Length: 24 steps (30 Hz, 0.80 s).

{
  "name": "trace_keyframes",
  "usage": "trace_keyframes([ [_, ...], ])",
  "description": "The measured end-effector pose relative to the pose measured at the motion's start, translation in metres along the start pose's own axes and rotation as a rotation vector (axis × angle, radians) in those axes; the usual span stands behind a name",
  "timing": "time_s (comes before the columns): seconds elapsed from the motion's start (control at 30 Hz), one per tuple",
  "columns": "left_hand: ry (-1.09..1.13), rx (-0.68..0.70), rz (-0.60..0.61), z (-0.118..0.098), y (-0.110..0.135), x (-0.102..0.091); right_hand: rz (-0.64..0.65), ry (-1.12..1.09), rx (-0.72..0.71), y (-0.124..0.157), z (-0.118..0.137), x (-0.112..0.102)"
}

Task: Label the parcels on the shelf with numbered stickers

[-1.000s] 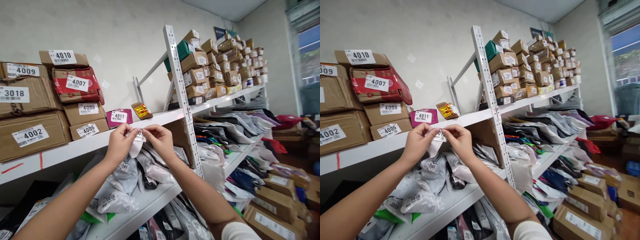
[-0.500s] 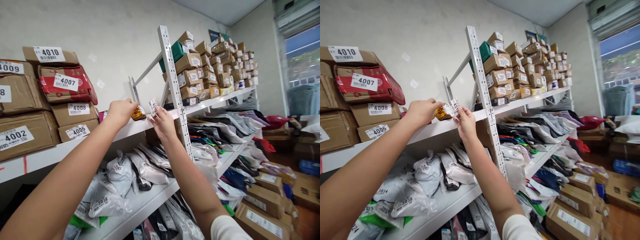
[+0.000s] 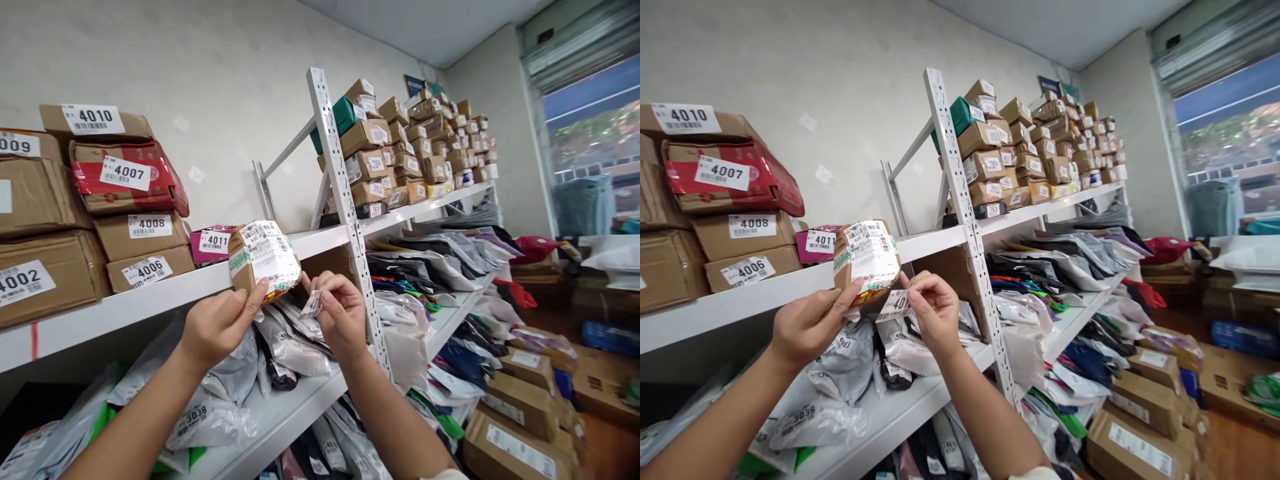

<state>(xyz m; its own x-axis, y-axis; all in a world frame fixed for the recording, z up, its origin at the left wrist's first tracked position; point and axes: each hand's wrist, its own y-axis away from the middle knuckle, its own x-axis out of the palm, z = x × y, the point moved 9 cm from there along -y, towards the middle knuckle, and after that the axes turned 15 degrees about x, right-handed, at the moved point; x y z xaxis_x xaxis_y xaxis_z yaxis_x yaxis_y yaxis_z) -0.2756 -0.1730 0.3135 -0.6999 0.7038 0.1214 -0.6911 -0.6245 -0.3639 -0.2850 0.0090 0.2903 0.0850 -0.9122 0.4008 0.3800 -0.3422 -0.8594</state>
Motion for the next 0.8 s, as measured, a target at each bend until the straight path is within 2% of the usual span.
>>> trace_keyframes([
  [0.13,-0.033,0.031,-0.003,-0.005,0.004,-0.004,0.035,0.041,-0.042,0.009,-0.002,0.004],
  [0.27,0.005,-0.016,-0.019,-0.003,0.013,-0.006,0.080,0.096,-0.077,0.015,0.000,0.010],
  [0.43,-0.027,-0.012,-0.010,-0.005,0.023,-0.005,0.134,0.083,-0.064,0.017,-0.001,0.017],
  [0.8,-0.036,-0.041,-0.047,-0.002,0.029,-0.008,0.163,0.135,-0.044,0.016,0.006,0.024],
])
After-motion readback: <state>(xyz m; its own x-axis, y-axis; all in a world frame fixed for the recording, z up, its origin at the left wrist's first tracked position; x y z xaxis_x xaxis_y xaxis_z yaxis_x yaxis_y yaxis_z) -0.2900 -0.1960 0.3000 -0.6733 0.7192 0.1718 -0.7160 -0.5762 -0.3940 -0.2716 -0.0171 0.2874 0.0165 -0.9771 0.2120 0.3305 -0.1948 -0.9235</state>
